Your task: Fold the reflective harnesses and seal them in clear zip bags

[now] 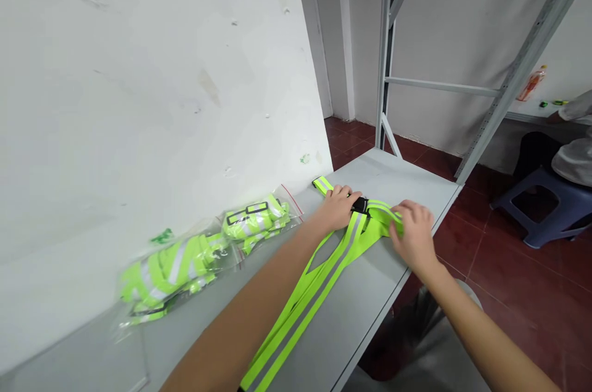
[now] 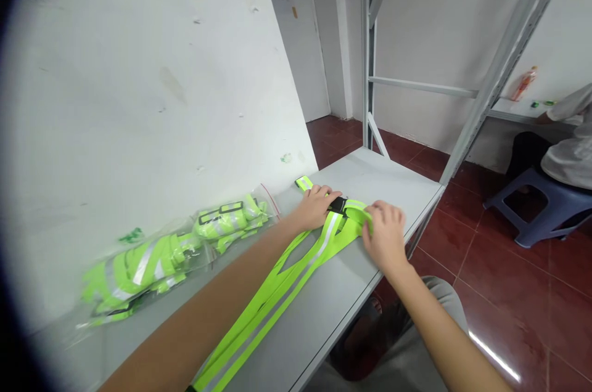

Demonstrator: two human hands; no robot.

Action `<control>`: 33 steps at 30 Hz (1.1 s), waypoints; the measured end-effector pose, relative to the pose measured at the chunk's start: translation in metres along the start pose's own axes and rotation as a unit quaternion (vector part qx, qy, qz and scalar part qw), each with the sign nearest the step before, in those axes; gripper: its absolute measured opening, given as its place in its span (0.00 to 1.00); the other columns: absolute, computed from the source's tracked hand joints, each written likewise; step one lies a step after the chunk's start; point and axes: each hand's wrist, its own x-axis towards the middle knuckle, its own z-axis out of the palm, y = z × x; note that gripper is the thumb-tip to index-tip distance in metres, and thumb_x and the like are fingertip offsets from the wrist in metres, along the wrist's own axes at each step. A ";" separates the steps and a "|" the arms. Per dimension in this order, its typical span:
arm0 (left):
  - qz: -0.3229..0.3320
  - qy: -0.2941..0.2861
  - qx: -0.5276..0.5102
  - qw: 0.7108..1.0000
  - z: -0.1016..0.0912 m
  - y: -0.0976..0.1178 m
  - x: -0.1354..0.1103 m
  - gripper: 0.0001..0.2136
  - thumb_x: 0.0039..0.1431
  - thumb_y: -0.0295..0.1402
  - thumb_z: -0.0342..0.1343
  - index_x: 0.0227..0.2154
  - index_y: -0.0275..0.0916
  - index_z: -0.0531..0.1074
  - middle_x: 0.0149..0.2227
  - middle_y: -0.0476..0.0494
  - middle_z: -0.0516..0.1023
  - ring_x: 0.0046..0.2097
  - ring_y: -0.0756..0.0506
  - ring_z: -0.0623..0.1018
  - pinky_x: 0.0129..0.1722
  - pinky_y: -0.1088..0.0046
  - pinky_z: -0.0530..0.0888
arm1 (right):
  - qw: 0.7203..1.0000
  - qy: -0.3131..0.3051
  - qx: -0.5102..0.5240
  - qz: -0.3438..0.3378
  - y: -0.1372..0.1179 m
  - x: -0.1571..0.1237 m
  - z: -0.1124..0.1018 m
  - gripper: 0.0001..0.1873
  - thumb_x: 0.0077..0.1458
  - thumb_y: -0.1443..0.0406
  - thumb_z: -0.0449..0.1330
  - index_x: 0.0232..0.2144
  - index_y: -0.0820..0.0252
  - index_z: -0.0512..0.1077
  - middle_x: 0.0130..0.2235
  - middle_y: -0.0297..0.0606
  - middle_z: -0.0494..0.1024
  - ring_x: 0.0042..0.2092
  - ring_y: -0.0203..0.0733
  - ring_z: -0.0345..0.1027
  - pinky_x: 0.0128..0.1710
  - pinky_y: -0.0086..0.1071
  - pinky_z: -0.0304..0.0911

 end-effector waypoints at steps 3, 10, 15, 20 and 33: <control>-0.027 -0.003 0.003 1.000 0.011 0.008 -0.003 0.15 0.60 0.35 0.48 0.49 0.44 0.67 0.46 0.39 0.69 0.48 0.36 0.65 0.47 0.57 0.65 | 0.986 -0.103 0.030 -0.124 -0.026 -0.006 0.009 0.15 0.61 0.67 0.50 0.48 0.61 0.70 0.50 0.47 0.74 0.52 0.50 0.64 0.54 0.44 0.56; -0.098 0.016 -0.009 0.995 0.023 0.007 -0.003 0.11 0.63 0.35 0.44 0.46 0.41 0.64 0.48 0.37 0.66 0.49 0.37 0.65 0.48 0.57 0.65 | 0.965 -0.250 -0.016 -0.077 -0.024 -0.019 0.027 0.30 0.66 0.55 0.44 0.63 0.69 0.57 0.65 0.50 0.58 0.66 0.53 0.49 0.63 0.49 0.47; -0.080 0.019 -0.039 0.996 0.008 -0.003 0.003 0.13 0.60 0.33 0.48 0.48 0.43 0.65 0.50 0.39 0.66 0.50 0.37 0.64 0.49 0.58 0.65 | 0.954 -0.294 -0.054 -0.035 -0.026 -0.007 0.021 0.36 0.64 0.48 0.44 0.65 0.64 0.54 0.65 0.50 0.58 0.65 0.57 0.51 0.60 0.52 0.51; -0.063 0.034 -0.054 0.996 0.008 0.002 -0.003 0.17 0.60 0.34 0.49 0.51 0.43 0.64 0.52 0.40 0.66 0.52 0.38 0.64 0.53 0.59 0.63 | 0.952 -0.295 -0.086 0.005 -0.026 0.004 0.021 0.35 0.63 0.48 0.47 0.64 0.63 0.56 0.62 0.54 0.64 0.61 0.59 0.56 0.56 0.51 0.54; -0.094 0.024 -0.088 0.991 0.033 0.007 -0.006 0.21 0.59 0.37 0.51 0.56 0.47 0.62 0.58 0.39 0.64 0.59 0.36 0.61 0.60 0.48 0.54 | 0.960 -0.277 -0.040 -0.017 -0.006 -0.002 0.022 0.27 0.67 0.57 0.44 0.63 0.60 0.59 0.64 0.45 0.62 0.64 0.56 0.53 0.60 0.51 0.50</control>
